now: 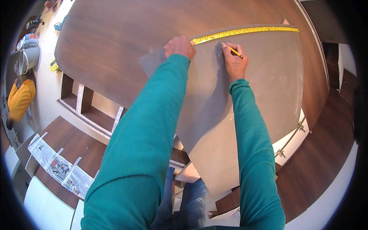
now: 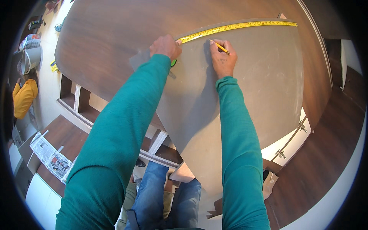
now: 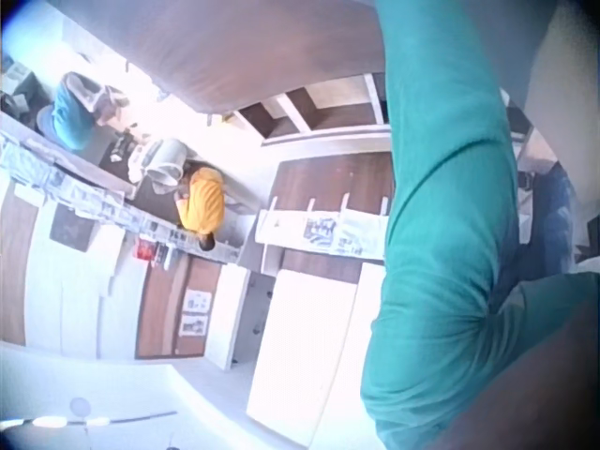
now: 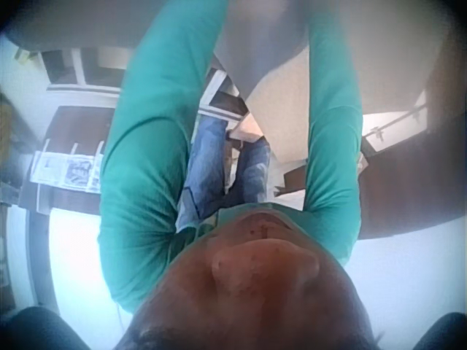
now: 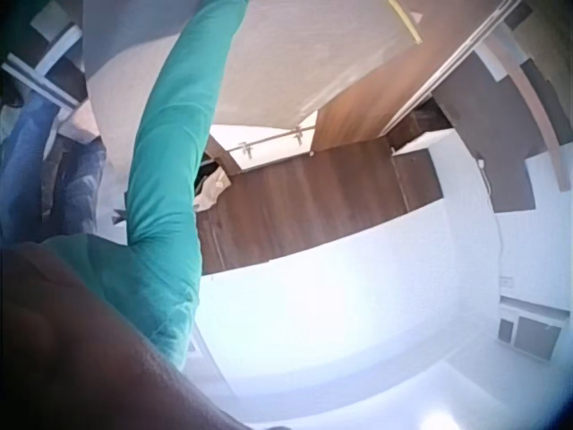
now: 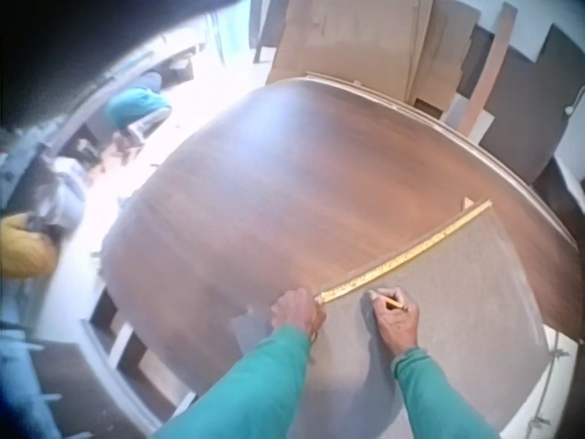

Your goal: The person measures a large sheet of material with a tape measure and marks it with a pencil. They then use a utility knife to cut along the marked line, separating a strip from the sheet. The cut piece is removed and set aside.

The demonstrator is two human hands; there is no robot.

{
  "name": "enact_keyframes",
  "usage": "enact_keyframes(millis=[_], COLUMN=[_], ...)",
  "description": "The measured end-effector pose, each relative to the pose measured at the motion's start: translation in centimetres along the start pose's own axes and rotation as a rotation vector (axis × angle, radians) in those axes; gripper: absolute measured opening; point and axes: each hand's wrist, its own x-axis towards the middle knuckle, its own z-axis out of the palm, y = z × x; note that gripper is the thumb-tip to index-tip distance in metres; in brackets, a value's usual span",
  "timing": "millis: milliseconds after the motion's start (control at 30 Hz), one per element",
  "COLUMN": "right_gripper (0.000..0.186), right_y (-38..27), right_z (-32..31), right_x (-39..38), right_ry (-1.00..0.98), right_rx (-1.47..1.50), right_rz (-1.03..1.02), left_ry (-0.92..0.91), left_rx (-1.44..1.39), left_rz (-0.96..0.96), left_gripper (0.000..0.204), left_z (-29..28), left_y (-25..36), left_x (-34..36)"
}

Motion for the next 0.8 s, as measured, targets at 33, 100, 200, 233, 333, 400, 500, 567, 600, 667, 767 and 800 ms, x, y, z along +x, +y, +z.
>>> enact_keyframes(millis=[33, 100, 200, 233, 333, 400, 500, 567, 600, 667, 767, 800], right_gripper=[0.020, 0.019, 0.018, 0.018, 0.018, 0.018, 0.017, 0.016, 0.016, 0.016, 0.017, 0.017], right_y=[0.2, 0.4, 0.6, 0.6, 0.6, 0.6, 0.6, 0.7, 0.7, 0.8, 0.9, 0.9], right_z=[0.2, 0.4, 0.6, 0.6, 0.9, 1.0, 1.2, 1.2, 1.1, 1.0, 0.8, 0.9], right_x=[0.3, 0.9, 1.3, 1.4, 1.4, 1.4, 1.6, 1.7, 1.7, 1.7, 1.7, 1.7], right_ry=[0.000, -0.010, -0.025, -0.028, -0.029, -0.029, -0.032, -0.027, -0.030, -0.030, -0.016, -0.021], right_rx=[-0.013, -0.018, -0.002, -0.005, -0.009, -0.016, -0.036, -0.045, -0.047, -0.063, -0.110, -0.107], right_rz=[0.001, -0.016, -0.048, -0.048, -0.039, -0.044, -0.068, -0.060, -0.083, -0.083, -0.085, -0.082], left_ry=[-0.002, -0.006, -0.015, -0.018, -0.037, -0.063, -0.038, -0.036, -0.035, -0.044, -0.047, -0.044], left_rx=[0.005, 0.015, 0.014, 0.013, 0.000, -0.021, 0.012, 0.013, 0.014, 0.016, 0.018, 0.018], left_rz=[-0.002, -0.013, -0.023, -0.023, -0.012, 0.009, -0.018, -0.020, -0.021, -0.030, -0.032, -0.031], left_gripper=[0.034, 0.034, 0.034, 0.034, 0.038, 0.045, 0.035, 0.035, 0.035, 0.036, 0.037, 0.037], left_z=[-0.1, -0.2, -0.3, -0.3, -0.5, -0.6, -0.5, -0.5, -0.5, -0.5, -0.5, -0.5], left_y=[0.0, 0.2, 0.4, 0.4, 0.3, 0.2, 0.4, 0.5, 0.6, 0.6, 0.6, 0.6], left_x=[0.0, 0.0, -0.1, -0.1, -0.1, -0.1, -0.1, -0.1, -0.1, 0.0, 0.0, 0.0])
